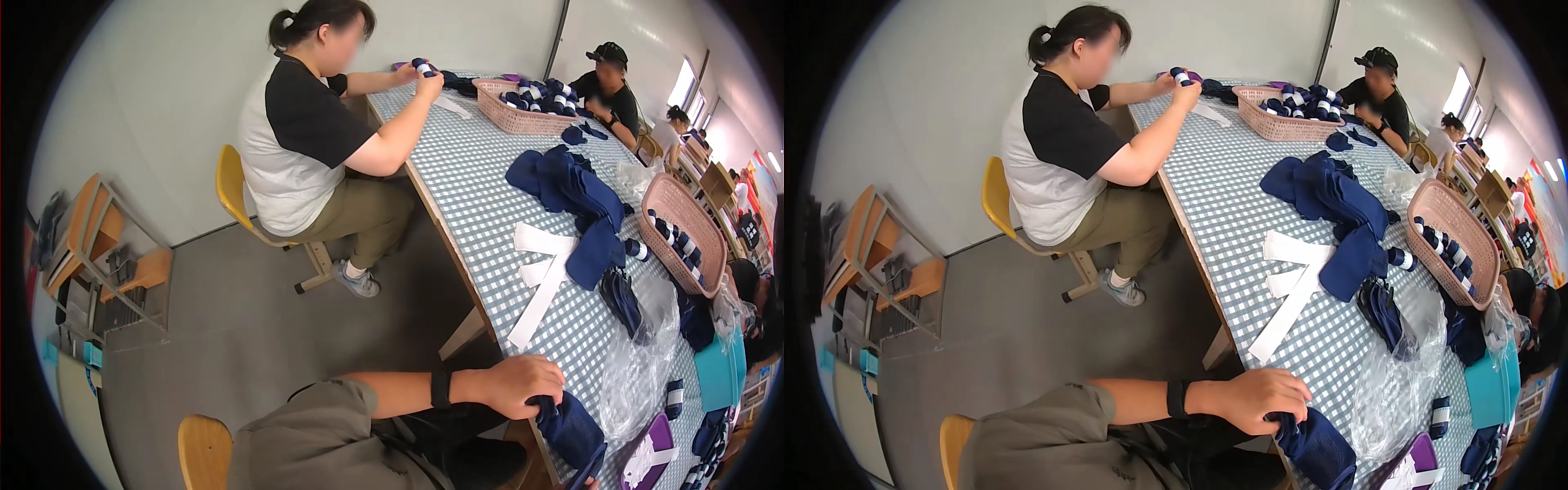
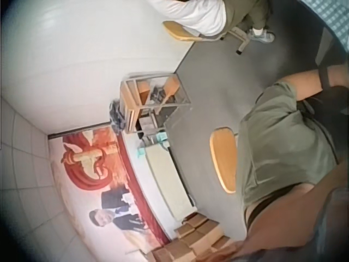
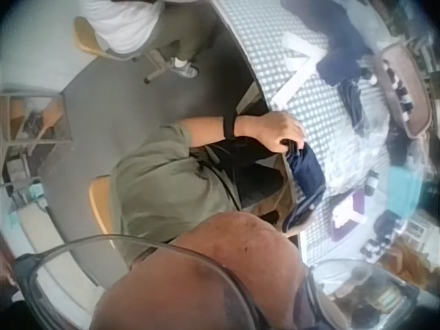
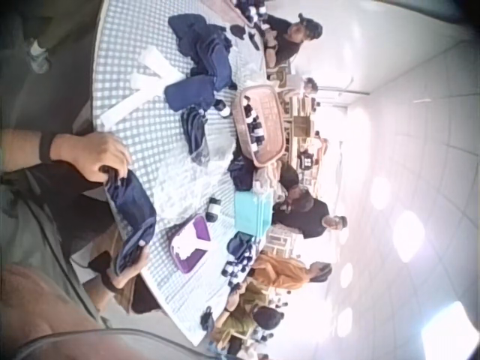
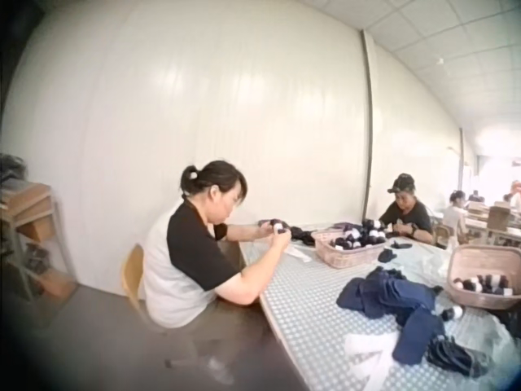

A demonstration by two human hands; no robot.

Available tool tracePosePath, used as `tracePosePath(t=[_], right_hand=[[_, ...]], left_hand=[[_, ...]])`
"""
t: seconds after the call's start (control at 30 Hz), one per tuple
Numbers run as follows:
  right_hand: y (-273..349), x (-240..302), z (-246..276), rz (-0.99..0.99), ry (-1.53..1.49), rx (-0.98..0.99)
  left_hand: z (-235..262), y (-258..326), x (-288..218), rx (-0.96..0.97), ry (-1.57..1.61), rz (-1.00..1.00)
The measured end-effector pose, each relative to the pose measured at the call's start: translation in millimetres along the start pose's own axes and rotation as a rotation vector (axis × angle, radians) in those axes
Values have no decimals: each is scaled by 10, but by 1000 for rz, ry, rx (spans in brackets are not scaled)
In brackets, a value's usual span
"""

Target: Rolling blue socks and applying paper labels to them by hand.

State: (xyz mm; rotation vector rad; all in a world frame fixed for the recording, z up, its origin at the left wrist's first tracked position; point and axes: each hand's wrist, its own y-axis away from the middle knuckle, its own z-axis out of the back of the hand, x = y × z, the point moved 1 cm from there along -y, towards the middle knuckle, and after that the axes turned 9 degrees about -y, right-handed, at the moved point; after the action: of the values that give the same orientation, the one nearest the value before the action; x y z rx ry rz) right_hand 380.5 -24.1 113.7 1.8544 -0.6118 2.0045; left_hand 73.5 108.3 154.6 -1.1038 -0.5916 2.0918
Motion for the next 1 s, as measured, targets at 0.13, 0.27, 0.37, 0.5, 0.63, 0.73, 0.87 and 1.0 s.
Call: tracePosePath(t=[0.13,0.27,0.37,0.5,0.63,0.73,0.87,1.0], right_hand=[[27,39,-9,22,16,12],[-20,117,37,-170,-430,-2],[-97,243,-26,-52,-776,-8],[-124,815,-360,-107,-428,22],[-145,740,-115,-154,-447,22],[-105,689,-13,-158,-440,-19],[-93,723,-90,-117,-395,-17],[-169,645,-42,-67,-295,-16]], left_hand=[[15,55,20,15,-14,11],[-43,-84,35,58,9,-39],[-39,-183,49,130,3,-34],[105,-169,0,113,-176,8],[2,-279,-93,132,-136,-30],[-42,-298,-132,123,-117,-23],[17,-230,-95,143,-144,-31],[22,-209,-90,137,-149,-22]])
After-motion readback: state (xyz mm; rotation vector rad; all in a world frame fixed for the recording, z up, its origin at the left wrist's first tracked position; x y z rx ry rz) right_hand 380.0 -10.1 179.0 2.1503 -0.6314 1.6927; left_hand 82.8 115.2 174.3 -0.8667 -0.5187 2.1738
